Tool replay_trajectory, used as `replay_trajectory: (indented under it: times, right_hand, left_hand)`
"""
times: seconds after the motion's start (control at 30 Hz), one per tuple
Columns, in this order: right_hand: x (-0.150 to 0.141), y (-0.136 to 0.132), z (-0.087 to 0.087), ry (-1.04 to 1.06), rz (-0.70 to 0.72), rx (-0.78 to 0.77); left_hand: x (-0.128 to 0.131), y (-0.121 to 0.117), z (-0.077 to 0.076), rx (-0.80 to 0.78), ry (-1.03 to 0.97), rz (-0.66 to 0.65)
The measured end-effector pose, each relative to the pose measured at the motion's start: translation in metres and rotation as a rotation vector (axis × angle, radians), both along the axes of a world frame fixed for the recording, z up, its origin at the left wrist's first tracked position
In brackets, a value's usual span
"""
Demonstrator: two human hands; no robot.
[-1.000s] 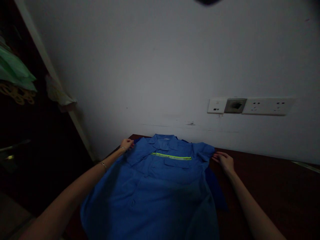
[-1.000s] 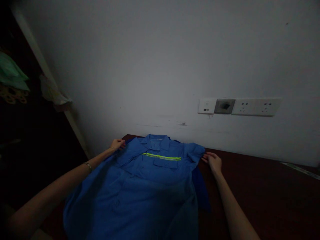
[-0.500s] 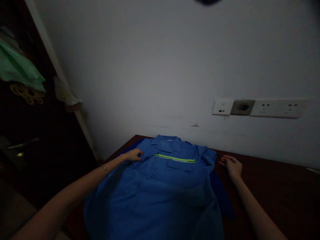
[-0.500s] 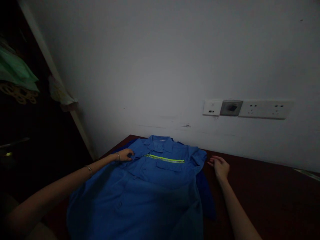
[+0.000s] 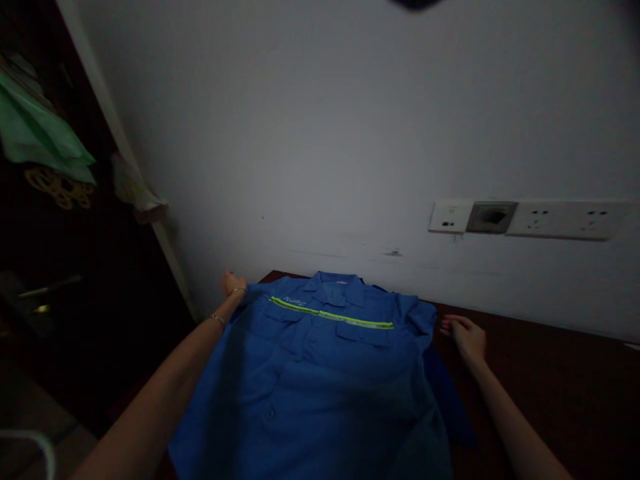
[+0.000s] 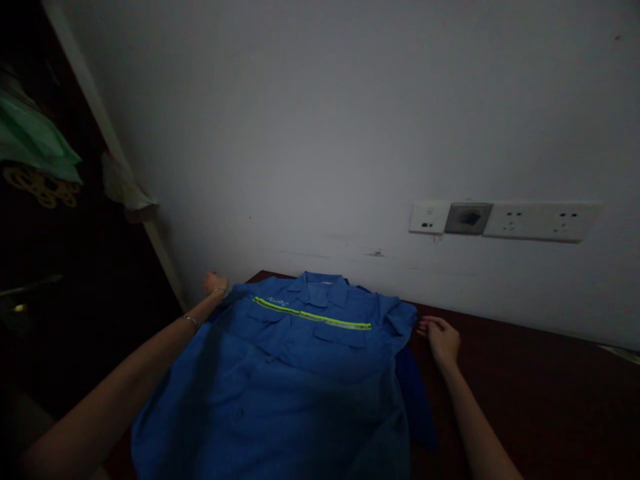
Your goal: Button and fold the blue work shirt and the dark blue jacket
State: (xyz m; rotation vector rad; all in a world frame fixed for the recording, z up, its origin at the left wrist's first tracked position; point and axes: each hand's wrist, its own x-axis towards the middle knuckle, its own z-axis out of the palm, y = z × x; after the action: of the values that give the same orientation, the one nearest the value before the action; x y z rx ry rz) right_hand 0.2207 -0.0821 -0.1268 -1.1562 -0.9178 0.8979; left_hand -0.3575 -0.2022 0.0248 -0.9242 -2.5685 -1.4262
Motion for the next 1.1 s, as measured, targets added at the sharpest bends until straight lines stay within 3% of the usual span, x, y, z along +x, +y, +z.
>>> replay_trajectory:
  times: [0.13, 0.3, 0.4, 0.53, 0.73, 1.0, 1.1]
  right_hand:
    - [0.001, 0.003, -0.003, -0.071, -0.008, -0.004]
    - [0.001, 0.003, -0.002, -0.123, 0.011, -0.007]
    - [-0.001, 0.0, 0.0, -0.129, 0.003, -0.001]
    - [-0.003, -0.003, 0.004, -0.152, -0.001, 0.002]
    - [-0.005, -0.005, 0.008, -0.236, 0.026, 0.023]
    - [-0.008, -0.006, 0.007, -0.231, 0.043, 0.014]
    - [-0.016, -0.01, 0.02, -0.252, 0.028, 0.026]
  left_hand:
    - [0.03, 0.032, -0.01, 0.06, -0.121, -0.141]
    - [0.101, 0.076, -0.032, 0.139, -0.413, -0.318]
    - [0.143, 0.091, -0.05, 0.204, -0.587, -0.322]
    - [0.181, 0.093, -0.077, 0.257, -0.71, -0.253]
    - [0.192, 0.076, -0.101, 0.179, -0.685, -0.261]
    - [0.183, 0.057, -0.098, -0.094, -0.518, -0.509]
    - [0.179, 0.05, -0.097, -0.153, -0.485, -0.586]
